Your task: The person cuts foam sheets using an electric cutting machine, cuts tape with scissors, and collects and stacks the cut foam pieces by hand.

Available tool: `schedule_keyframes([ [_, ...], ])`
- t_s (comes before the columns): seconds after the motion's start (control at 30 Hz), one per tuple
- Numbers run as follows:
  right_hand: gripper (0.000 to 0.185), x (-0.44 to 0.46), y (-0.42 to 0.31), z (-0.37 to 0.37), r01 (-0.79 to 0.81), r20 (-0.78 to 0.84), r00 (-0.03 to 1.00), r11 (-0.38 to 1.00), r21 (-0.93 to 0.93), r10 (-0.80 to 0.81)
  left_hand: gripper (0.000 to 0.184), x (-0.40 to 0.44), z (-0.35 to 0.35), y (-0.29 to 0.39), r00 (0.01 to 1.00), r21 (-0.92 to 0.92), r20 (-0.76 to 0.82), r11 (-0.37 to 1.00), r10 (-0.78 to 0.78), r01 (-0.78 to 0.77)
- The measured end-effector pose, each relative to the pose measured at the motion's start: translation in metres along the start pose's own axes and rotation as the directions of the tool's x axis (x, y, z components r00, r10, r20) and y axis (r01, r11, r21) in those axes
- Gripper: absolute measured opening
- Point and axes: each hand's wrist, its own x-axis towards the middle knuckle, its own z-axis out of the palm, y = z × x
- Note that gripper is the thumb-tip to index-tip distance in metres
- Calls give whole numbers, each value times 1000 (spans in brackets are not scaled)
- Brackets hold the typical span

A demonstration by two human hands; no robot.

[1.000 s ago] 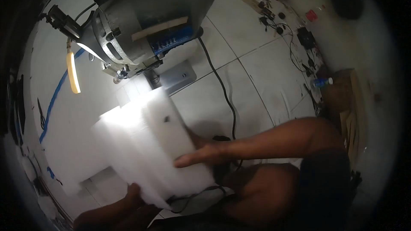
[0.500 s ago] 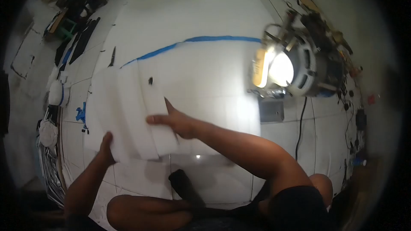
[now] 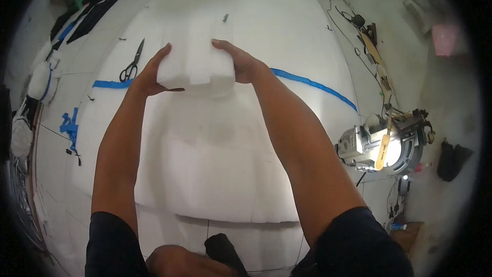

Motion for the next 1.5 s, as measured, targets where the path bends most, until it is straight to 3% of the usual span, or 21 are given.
schedule_keyframes([
  [0.07,87,10,7,-7,-5,-38,999,1000,-24,4,97,24,-6,-8,999,-2,31,1000,-24,24],
  [0.2,92,35,25,-30,-2,-151,989,998,-55,-7,109,56,-18,-10,990,175,71,978,-126,112],
  [0.27,95,38,31,-45,-181,-336,938,942,-283,79,113,67,-28,-10,974,476,-81,851,-211,224],
  [0.3,98,40,35,-49,-202,-402,912,938,-280,76,113,63,-29,-11,983,526,-111,830,-148,184],
  [0.43,102,38,47,-58,-123,-365,930,967,-222,34,111,55,-33,-11,989,526,-137,842,-57,122],
  [0.63,106,19,37,-43,-23,-463,886,999,-44,0,114,66,-34,-16,977,441,-208,896,55,43],
  [0.73,99,34,55,-63,7,-537,842,998,-61,-39,116,64,-18,-13,993,541,-109,841,39,26],
  [0.8,90,37,57,-61,42,-379,923,997,-72,-67,117,67,-1,-10,992,566,-118,823,37,37],
  [0.93,86,16,53,-53,132,-335,937,988,86,-96,116,71,23,-11,986,645,-160,761,45,70],
  [1.03,93,7,50,-61,132,-305,946,990,53,-110,116,78,18,-15,990,597,-143,797,2,85],
  [1.1,102,3,52,-65,69,-389,919,998,13,-58,117,75,16,-18,989,590,-149,804,17,75],
  [1.23,114,5,55,-64,108,-418,907,989,102,-56,118,79,11,-17,990,501,-139,864,19,53],
  [1.3,105,0,59,-52,224,-684,726,965,138,-71,117,73,12,-13,989,500,-139,865,40,35],
  [1.33,105,-4,63,-46,230,-690,720,964,136,-75,117,70,14,-11,988,495,-142,868,59,20],
  [1.4,85,-14,80,-36,389,-845,451,915,-106,-289,117,69,15,-10,984,475,-165,879,62,24],
  [1.47,66,-54,107,8,387,-794,257,812,-438,-551,117,71,11,-10,981,457,-185,889,59,32],
  [1.5,54,-97,114,35,366,-741,384,827,-426,-551,118,73,6,-13,951,494,-283,869,122,35],
])
